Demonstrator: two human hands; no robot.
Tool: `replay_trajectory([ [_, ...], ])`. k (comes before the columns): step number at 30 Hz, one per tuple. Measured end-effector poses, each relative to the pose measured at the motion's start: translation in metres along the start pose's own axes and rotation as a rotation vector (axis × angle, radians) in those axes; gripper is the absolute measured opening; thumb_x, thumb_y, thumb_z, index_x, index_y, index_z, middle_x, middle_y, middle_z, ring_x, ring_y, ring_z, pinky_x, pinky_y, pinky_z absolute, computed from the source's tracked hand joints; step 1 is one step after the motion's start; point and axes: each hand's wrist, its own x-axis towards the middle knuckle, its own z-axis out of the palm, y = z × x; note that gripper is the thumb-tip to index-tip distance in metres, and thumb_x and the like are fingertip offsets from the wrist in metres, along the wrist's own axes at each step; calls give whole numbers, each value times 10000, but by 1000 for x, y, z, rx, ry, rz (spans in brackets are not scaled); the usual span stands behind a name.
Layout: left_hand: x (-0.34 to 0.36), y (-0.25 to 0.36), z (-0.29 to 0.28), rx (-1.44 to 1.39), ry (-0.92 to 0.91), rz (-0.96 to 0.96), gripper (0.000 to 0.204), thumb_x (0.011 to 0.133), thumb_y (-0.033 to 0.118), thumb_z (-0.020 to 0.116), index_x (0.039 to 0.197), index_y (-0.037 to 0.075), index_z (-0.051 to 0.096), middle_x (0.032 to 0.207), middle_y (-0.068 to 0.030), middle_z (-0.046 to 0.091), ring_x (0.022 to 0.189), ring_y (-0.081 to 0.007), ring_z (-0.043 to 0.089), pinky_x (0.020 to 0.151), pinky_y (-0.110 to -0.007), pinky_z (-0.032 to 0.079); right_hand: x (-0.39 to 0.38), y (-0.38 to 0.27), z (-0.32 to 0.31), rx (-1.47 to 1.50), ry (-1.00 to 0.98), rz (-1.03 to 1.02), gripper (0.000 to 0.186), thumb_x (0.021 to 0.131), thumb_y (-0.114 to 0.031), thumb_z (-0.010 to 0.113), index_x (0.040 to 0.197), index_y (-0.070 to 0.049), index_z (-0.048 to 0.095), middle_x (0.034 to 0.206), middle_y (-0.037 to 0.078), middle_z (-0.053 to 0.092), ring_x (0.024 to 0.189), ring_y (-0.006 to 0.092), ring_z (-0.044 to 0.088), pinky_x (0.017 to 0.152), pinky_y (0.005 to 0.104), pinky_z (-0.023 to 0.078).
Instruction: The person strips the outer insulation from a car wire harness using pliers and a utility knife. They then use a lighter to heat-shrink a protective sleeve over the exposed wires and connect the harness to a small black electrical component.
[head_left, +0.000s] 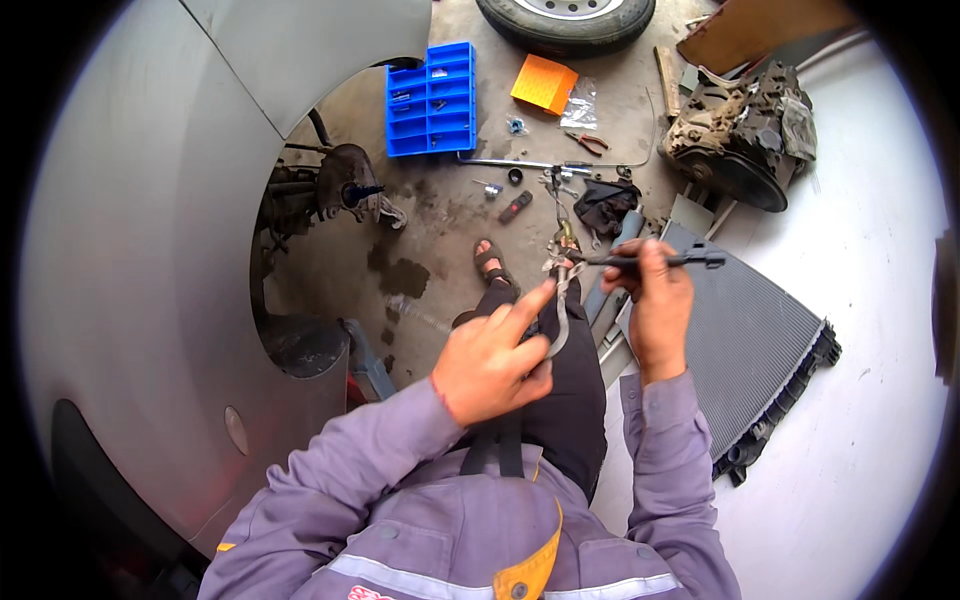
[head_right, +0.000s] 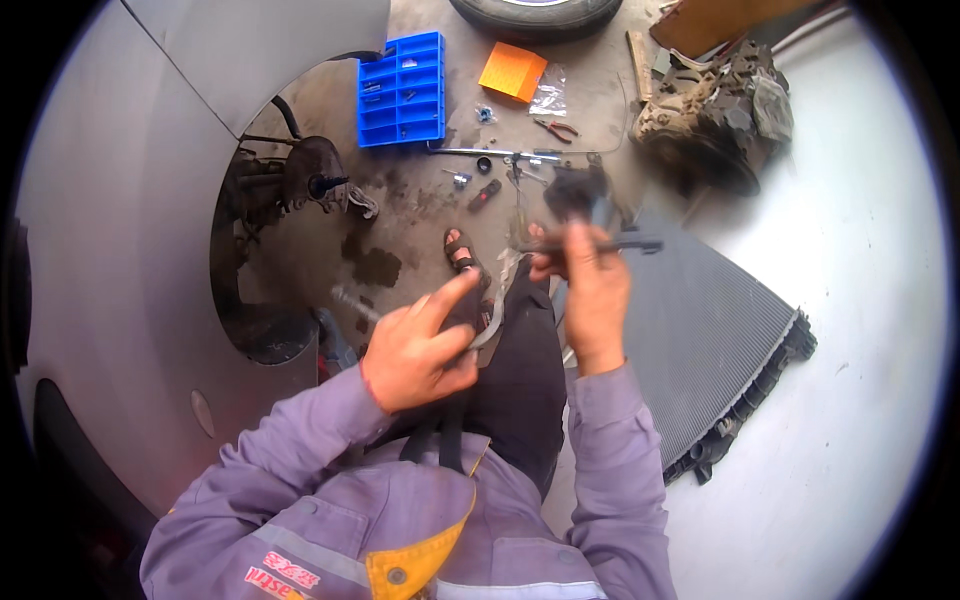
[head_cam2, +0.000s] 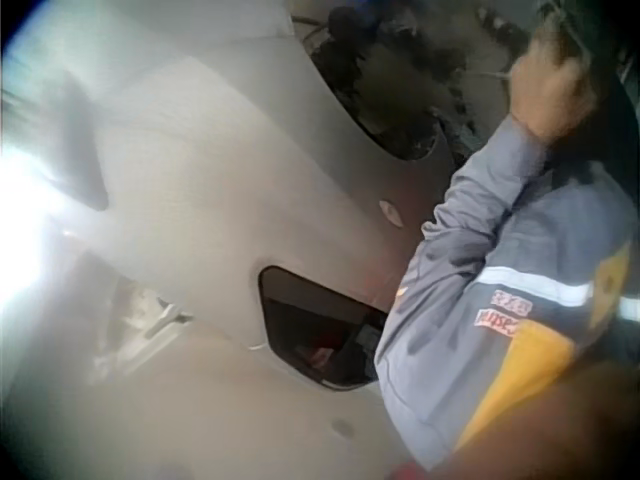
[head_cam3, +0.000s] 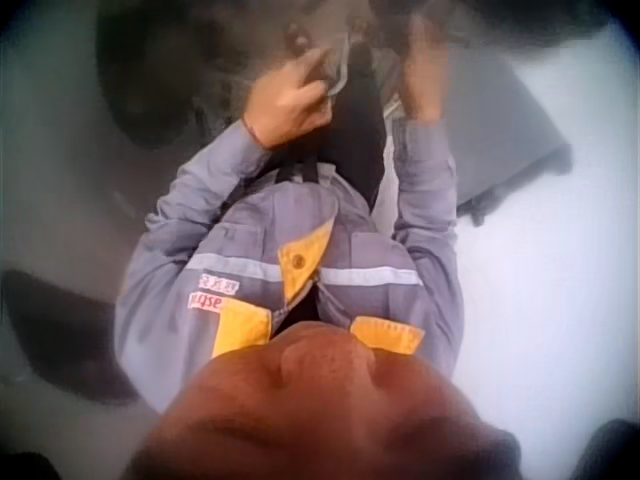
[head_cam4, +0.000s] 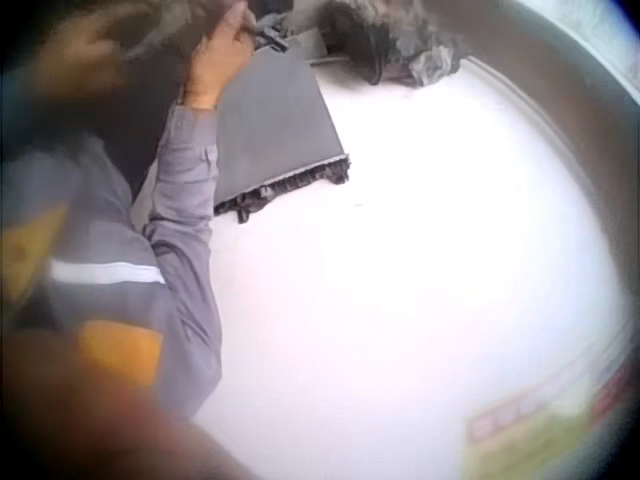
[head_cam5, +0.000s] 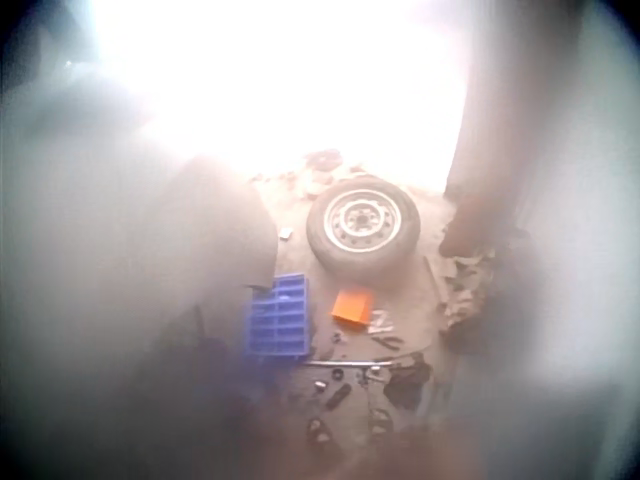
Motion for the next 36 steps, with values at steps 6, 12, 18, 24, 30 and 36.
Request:
replay_trajectory([
  [6, -88, -35, 8, -127, -308, -267, 216, 758, 218, 713, 763, 53, 573, 898, -72, 571, 763, -276, 634, 617, -408, 522, 73, 35, -17, 617, 42, 83, 295, 1038, -298, 555, 1061, -15, 634, 1024, 109, 672, 926, 239, 666, 878, 382, 567],
  [12, -112, -88, 28, -270, -353, -441, 222, 785, 238, 684, 773, 41, 584, 848, -87, 580, 720, -324, 636, 614, -448, 500, 151, 76, -12, 634, 179, -80, 313, 1039, -276, 547, 1117, 19, 617, 1072, 139, 662, 1030, 266, 649, 1021, 418, 524],
  [18, -111, -98, 11, -665, -337, -411, 164, 720, 99, 736, 846, 43, 647, 895, -48, 651, 690, -266, 652, 593, -350, 499, 175, 137, -5, 274, 141, -7, 362, 1030, -259, 571, 1167, 76, 572, 1126, 157, 621, 1057, 297, 644, 1014, 447, 527],
  [24, -111, -127, 22, -658, -322, -404, 152, 708, 94, 745, 811, 55, 640, 869, -41, 649, 661, -261, 639, 560, -350, 487, 140, 204, -25, -143, 212, 68, 377, 1021, -244, 588, 1182, 96, 564, 1148, 190, 642, 974, 288, 697, 865, 368, 599],
  [30, -116, -149, 26, -489, -334, -404, 157, 701, 108, 749, 785, 55, 628, 858, -30, 642, 648, -257, 634, 547, -356, 480, 123, 215, -70, -130, 430, 239, 415, 1015, -287, 598, 1116, 114, 577, 982, 175, 665, 796, 263, 698, 753, 368, 609],
  [36, -90, -193, 16, -398, -164, -419, 160, 659, 5, 712, 779, 28, 609, 820, -76, 626, 577, -249, 600, 525, -337, 465, 75, 213, -114, -348, 306, 464, 384, 1013, -299, 586, 1035, 85, 579, 855, 139, 640, 647, 194, 652, 615, 364, 609],
])
